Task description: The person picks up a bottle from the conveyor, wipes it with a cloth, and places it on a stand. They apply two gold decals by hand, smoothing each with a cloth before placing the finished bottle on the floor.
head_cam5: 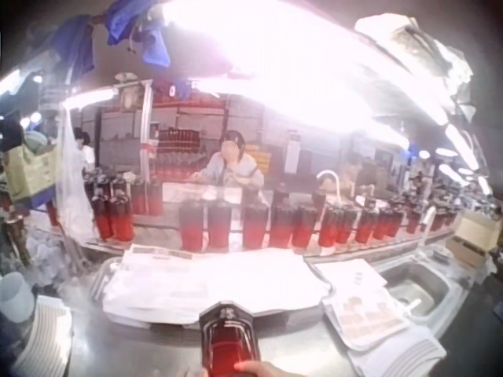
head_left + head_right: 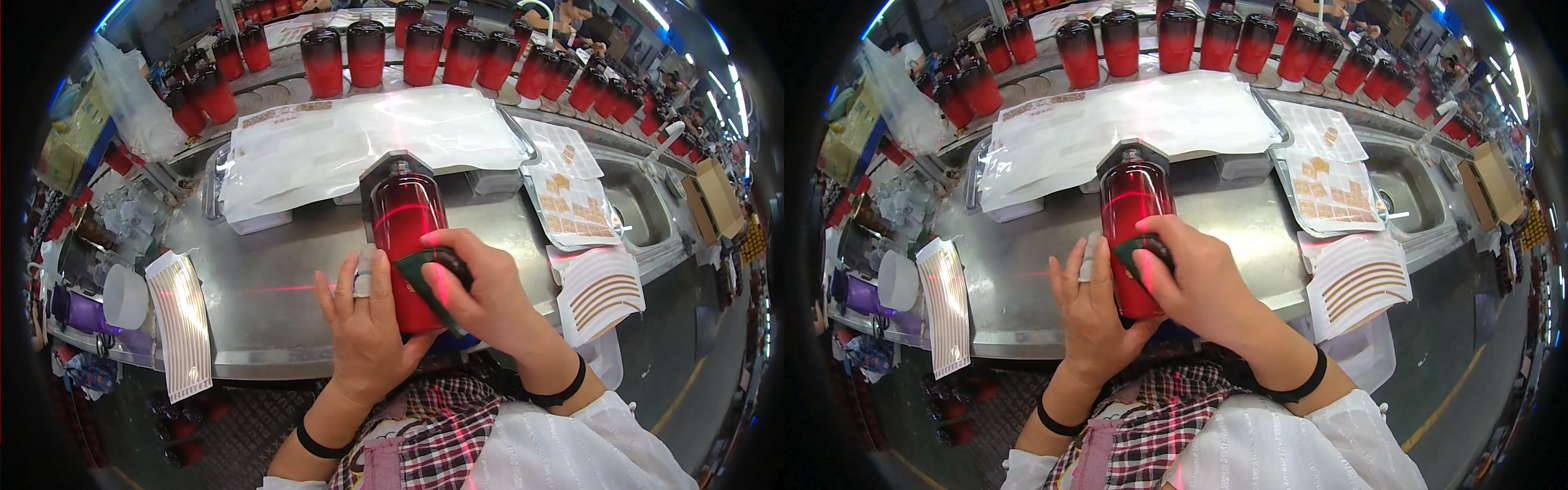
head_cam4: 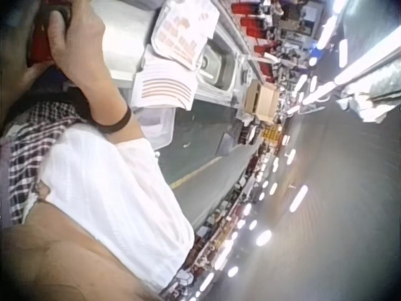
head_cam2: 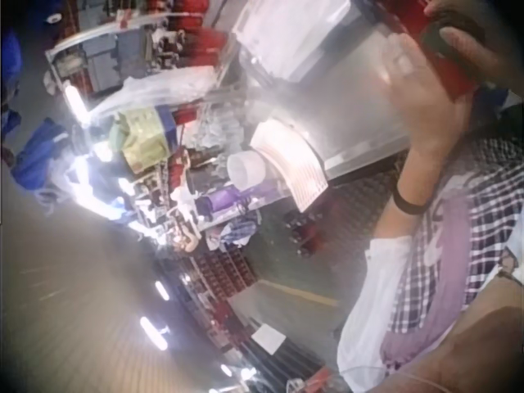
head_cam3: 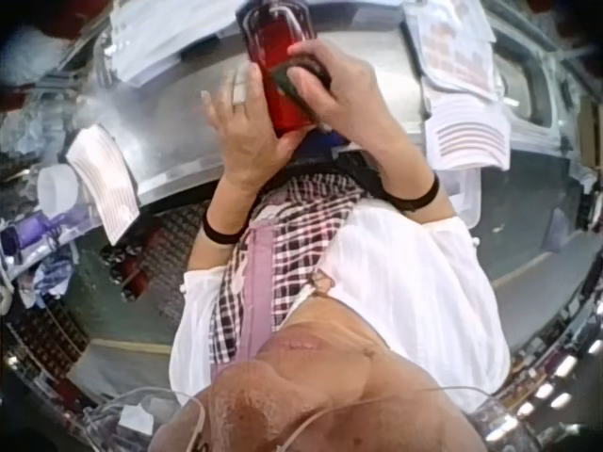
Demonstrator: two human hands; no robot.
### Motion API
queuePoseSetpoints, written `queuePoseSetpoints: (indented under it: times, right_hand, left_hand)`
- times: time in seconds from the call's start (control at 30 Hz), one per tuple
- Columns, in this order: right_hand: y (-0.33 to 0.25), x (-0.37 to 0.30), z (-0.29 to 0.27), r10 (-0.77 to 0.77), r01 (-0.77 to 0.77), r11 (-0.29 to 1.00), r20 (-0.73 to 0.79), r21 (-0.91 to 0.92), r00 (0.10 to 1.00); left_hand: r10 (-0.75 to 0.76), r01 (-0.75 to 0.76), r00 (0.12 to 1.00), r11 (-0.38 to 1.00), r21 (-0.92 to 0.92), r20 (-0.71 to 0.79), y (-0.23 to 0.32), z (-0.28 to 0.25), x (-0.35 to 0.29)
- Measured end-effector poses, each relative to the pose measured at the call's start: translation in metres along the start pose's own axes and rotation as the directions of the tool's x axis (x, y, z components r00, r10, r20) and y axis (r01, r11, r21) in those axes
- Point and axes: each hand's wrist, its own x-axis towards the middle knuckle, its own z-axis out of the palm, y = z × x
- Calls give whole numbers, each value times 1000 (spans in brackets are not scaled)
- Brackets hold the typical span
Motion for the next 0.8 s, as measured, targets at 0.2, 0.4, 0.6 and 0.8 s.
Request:
queuePoseSetpoints:
  times: [0.2, 0.4, 0.6, 0.8]
  right_hand:
    - [25, -12, -13, 193, -158, 949, -107, 272, 975]
    - [35, -16, 0, 225, -153, 879, -109, 452, 968]
    - [68, -28, -6, 378, -255, 844, -184, 472, 907]
    - [51, -24, 11, 266, -144, 817, -144, 558, 953]
  left_hand:
    - [1, 3, 1000, 975, -223, 16, -24, 15, -13]
    - [81, -78, 997, 987, -139, 19, -12, 12, -2]
    - [-37, 83, 993, 883, -463, 108, -22, 14, -15]
    - [206, -206, 979, 977, -55, -8, -1, 12, -8]
